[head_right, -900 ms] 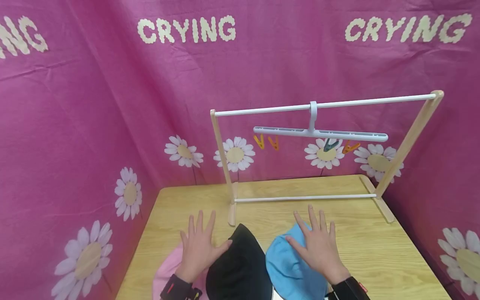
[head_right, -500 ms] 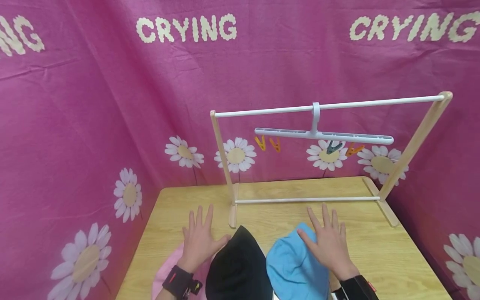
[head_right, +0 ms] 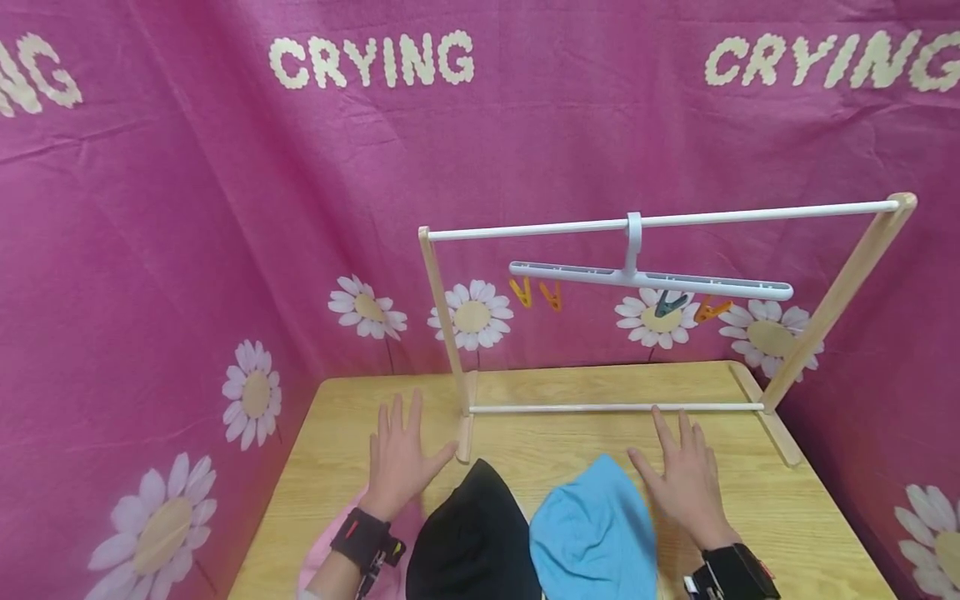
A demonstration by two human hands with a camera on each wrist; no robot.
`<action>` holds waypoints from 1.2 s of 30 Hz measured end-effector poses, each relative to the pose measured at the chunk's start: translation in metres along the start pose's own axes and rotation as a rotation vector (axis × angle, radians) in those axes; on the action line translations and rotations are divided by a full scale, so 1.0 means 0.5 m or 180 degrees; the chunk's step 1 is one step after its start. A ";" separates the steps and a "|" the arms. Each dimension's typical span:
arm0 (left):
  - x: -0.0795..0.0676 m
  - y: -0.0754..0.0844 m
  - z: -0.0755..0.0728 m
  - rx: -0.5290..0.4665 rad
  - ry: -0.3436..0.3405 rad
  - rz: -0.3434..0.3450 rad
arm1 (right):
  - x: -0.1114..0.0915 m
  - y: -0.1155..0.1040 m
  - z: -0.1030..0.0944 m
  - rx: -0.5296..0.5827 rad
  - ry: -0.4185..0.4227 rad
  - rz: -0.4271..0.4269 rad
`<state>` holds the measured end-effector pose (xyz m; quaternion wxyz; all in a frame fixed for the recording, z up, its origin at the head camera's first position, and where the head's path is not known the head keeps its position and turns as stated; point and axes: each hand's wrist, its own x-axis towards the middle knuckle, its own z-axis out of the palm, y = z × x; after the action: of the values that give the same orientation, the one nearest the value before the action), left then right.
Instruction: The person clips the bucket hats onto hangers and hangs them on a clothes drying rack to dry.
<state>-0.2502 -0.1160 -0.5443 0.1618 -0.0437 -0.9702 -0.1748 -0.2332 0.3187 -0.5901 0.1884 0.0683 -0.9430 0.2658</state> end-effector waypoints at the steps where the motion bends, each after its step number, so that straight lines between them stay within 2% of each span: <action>1: 0.006 -0.002 0.002 -0.0038 -0.0007 -0.0018 | 0.003 0.007 -0.001 0.0096 -0.0032 0.0068; 5: 0.029 -0.007 0.008 -0.0204 -0.0087 -0.0112 | 0.016 0.042 -0.009 0.0371 -0.0226 0.0353; 8: 0.044 -0.006 0.004 -0.0472 -0.0172 -0.0193 | 0.026 0.069 -0.019 0.0476 -0.0315 0.0510; 13: 0.071 -0.007 -0.004 -0.0875 -0.0298 -0.0253 | 0.044 0.105 -0.041 0.0568 -0.0233 0.0707; 18: 0.099 -0.004 -0.012 -0.1117 -0.0309 -0.0207 | 0.067 0.131 -0.072 0.0680 0.0042 0.0660; 22: 0.119 0.005 -0.021 -0.1292 -0.0234 -0.0187 | 0.084 0.148 -0.096 0.0692 0.0198 0.0682; 27: 0.145 0.016 -0.030 -0.1425 -0.0216 -0.0207 | 0.100 0.168 -0.118 0.0634 0.0280 0.0856; 31: 0.168 0.026 -0.034 -0.1425 -0.0177 -0.0116 | 0.121 0.183 -0.134 0.0566 0.0600 0.0975; 36: 0.195 0.040 -0.041 -0.1529 -0.0150 -0.0075 | 0.155 0.214 -0.156 0.0910 0.0969 0.1347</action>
<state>-0.3334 -0.1017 -0.4877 0.1220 -0.0736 -0.9047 -0.4015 -0.3039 0.4484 -0.5491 0.2566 -0.1447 -0.8501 0.4365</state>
